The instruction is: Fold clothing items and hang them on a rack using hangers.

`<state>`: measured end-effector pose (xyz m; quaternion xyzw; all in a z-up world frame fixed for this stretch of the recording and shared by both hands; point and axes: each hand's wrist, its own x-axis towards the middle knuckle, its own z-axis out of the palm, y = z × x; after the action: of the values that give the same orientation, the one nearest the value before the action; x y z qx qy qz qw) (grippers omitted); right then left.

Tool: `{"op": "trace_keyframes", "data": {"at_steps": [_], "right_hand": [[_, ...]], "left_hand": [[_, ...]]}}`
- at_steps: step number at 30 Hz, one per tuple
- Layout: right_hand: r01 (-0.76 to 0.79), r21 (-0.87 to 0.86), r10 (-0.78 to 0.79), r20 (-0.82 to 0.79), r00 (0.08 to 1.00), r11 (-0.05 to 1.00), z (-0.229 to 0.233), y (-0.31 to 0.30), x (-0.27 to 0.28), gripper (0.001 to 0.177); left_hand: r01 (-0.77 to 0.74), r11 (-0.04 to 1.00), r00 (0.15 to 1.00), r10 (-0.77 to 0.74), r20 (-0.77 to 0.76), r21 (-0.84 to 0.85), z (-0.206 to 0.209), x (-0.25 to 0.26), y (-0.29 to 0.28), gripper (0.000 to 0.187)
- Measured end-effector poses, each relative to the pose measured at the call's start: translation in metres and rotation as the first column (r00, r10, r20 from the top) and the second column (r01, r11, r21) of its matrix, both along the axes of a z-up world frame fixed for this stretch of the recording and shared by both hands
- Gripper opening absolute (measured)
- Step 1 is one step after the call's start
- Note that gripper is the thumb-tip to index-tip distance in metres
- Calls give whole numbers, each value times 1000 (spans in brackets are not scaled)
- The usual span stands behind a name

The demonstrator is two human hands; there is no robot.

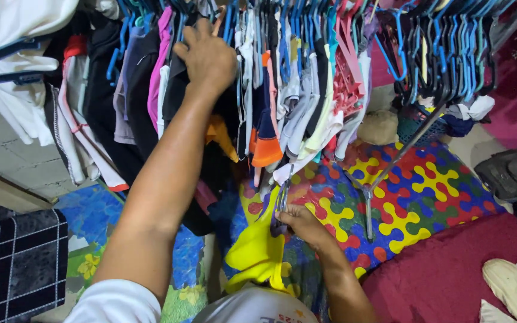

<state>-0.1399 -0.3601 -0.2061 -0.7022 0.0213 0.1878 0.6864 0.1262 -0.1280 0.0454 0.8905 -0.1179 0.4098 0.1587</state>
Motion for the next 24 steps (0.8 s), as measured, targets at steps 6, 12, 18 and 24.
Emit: {"op": "trace_keyframes", "data": {"at_steps": [6,12,18,24], "right_hand": [[23,-7,-23,-3,1000,1000,-5,-20,-1,18],[21,8,-21,21,1000,1000,-35,-67,-10,16],[118,136,-116,-23,993,984,-55,-129,-20,19],[223,222,-226,-15,974,949,-63,-187,-16,16]], "left_hand": [[48,987,991,-66,-113,-154,16,-48,12,34],[84,990,988,-97,-121,-109,-22,-143,35,33],[103,776,890,-351,-290,-623,-22,-278,37,28],[389,606,786,-611,-92,-694,23,-333,-38,40]]}}
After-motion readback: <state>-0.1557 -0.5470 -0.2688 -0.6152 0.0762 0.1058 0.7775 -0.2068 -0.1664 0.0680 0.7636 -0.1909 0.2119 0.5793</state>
